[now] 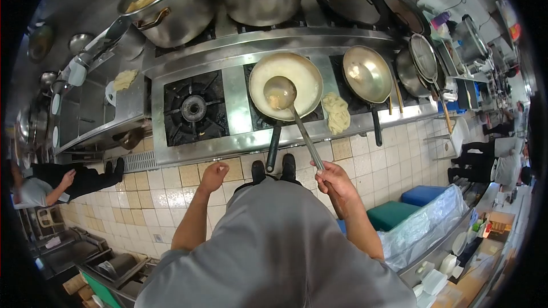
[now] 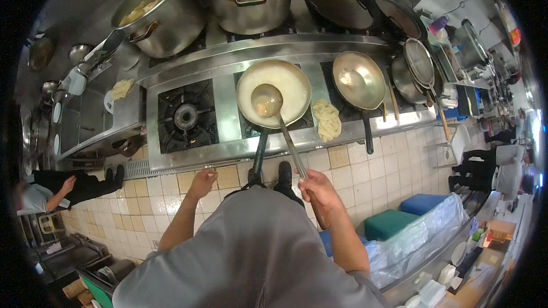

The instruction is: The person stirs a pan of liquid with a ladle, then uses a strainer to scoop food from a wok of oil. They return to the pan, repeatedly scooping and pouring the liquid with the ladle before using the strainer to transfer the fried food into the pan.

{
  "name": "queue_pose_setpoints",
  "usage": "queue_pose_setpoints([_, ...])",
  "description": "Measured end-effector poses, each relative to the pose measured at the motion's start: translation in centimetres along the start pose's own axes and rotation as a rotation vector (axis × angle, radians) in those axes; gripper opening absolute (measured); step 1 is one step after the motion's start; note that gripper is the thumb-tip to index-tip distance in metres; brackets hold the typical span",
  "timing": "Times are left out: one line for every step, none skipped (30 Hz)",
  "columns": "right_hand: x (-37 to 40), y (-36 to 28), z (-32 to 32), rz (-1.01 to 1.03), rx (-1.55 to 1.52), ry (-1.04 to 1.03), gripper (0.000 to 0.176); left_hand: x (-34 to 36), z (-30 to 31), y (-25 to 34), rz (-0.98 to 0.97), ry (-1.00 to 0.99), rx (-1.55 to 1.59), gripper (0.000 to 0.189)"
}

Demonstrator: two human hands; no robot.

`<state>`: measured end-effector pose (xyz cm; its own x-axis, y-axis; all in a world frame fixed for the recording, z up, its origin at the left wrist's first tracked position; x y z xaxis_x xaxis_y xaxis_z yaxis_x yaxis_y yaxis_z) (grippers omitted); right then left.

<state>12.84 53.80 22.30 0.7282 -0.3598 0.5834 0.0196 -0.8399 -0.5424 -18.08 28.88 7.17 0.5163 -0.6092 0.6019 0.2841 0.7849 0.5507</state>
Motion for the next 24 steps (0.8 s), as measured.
queue_pose_setpoints([0.1, 0.2, 0.0, 0.001, -0.003, 0.003, 0.040, -0.4, 0.9, 2.2, -0.131, 0.073, -0.003, 0.026])
queue_pose_setpoints([0.2, 0.4, -0.1, -0.003, 0.009, 0.009, 0.040, -1.2, 0.8, 2.8, -0.132, 0.071, -0.005, 0.026])
queue_pose_setpoints([0.3, 0.6, -0.1, -0.007, 0.021, 0.015, 0.041, -2.0, 1.0, 3.8, -0.185, 0.087, 0.114, 0.027])
queue_pose_setpoints([0.4, 0.8, -0.1, -0.006, 0.018, 0.016, 0.041, -2.8, 1.3, 4.9, -0.239, 0.103, 0.234, 0.027])
queue_pose_setpoints([0.5, 1.1, -0.1, -0.016, 0.051, 0.021, 0.038, -3.4, 1.6, 6.1, -0.241, 0.101, 0.231, 0.027])
queue_pose_setpoints([0.7, 1.3, 0.0, -0.026, 0.084, 0.027, 0.036, -3.5, 2.8, 8.5, -0.336, 0.178, 0.154, 0.028])
queue_pose_setpoints([0.8, 1.6, 0.2, -0.025, 0.081, 0.029, 0.036, -3.2, 3.9, 11.0, -0.429, 0.255, 0.076, 0.029])
queue_pose_setpoints([0.7, 1.9, 0.5, -0.018, 0.124, 0.029, 0.037, -3.1, 4.3, 12.9, -0.430, 0.254, 0.073, 0.029])
queue_pose_setpoints([0.7, 2.1, 0.7, -0.012, 0.166, 0.029, 0.037, -2.8, 4.8, 14.8, -0.415, 0.247, 0.107, 0.029])
queue_pose_setpoints([0.8, 2.3, 0.8, -0.009, 0.163, 0.029, 0.037, -2.8, 5.1, 16.3, -0.400, 0.240, 0.140, 0.030])
queue_pose_setpoints([0.9, 2.5, 1.1, -0.016, 0.180, 0.039, 0.038, -3.1, 5.1, 17.4, -0.403, 0.238, 0.136, 0.030])
queue_pose_setpoints([1.0, 2.7, 1.4, -0.022, 0.195, 0.051, 0.039, -3.4, 5.4, 18.3, -0.399, 0.272, 0.099, 0.030])
queue_pose_setpoints([1.1, 2.7, 1.6, -0.017, 0.190, 0.052, 0.039, -3.6, 5.6, 19.1, -0.394, 0.305, 0.062, 0.030])
queue_pose_setpoints([1.2, 2.8, 1.7, -0.011, 0.222, 0.046, 0.039, -3.8, 5.6, 19.8, -0.398, 0.300, 0.056, 0.030])
queue_pose_setpoints([1.4, 2.9, 1.7, -0.005, 0.253, 0.040, 0.040, -3.8, 5.8, 20.4, -0.403, 0.328, 0.031, 0.029])
queue_pose_setpoints([1.6, 2.8, 1.6, -0.003, 0.247, 0.043, 0.040, -3.9, 5.9, 20.9, -0.408, 0.356, 0.006, 0.029])
queue_pose_setpoints([1.9, 2.6, 1.4, -0.009, 0.285, 0.053, 0.041, -4.1, 5.7, 21.3, -0.411, 0.352, 0.002, 0.029])
queue_pose_setpoints([2.1, 2.5, 1.3, -0.014, 0.325, 0.064, 0.041, -4.4, 5.7, 21.7, -0.407, 0.357, -0.025, 0.028])
queue_pose_setpoints([2.2, 2.6, 1.4, -0.011, 0.320, 0.066, 0.041, -4.7, 5.6, 22.0, -0.405, 0.361, -0.052, 0.028])
queue_pose_setpoints([2.3, 2.5, 1.4, -0.001, 0.346, 0.061, 0.042, -5.2, 5.4, 22.3, -0.408, 0.358, -0.055, 0.028])
queue_pose_setpoints([2.4, 2.5, 1.5, 0.008, 0.372, 0.055, 0.043, -5.2, 5.6, 23.2, -0.467, 0.422, -0.122, 0.027])
queue_pose_setpoints([2.5, 2.5, 1.5, 0.010, 0.369, 0.057, 0.043, -5.1, 5.8, 24.1, -0.525, 0.485, -0.188, 0.026])
queue_pose_setpoints([2.6, 2.5, 1.6, 0.011, 0.364, 0.053, 0.042, -5.3, 5.8, 24.7, -0.527, 0.483, -0.189, 0.026])
queue_pose_setpoints([2.7, 2.5, 1.6, 0.013, 0.361, 0.050, 0.042, -5.1, 5.7, 25.9, -0.551, 0.529, -0.290, 0.023])
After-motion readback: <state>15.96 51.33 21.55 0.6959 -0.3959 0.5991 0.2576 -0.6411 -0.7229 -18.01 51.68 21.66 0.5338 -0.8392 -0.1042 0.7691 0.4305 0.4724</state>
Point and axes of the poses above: each hand's wrist, its own x-axis away from the middle knuckle, its own z-axis out of the back of the hand, y = z × x, the point moved 10 cm from there along -x, towards the middle knuckle, and after that the axes turned 12 degrees about -x, right-handed, at the moved point
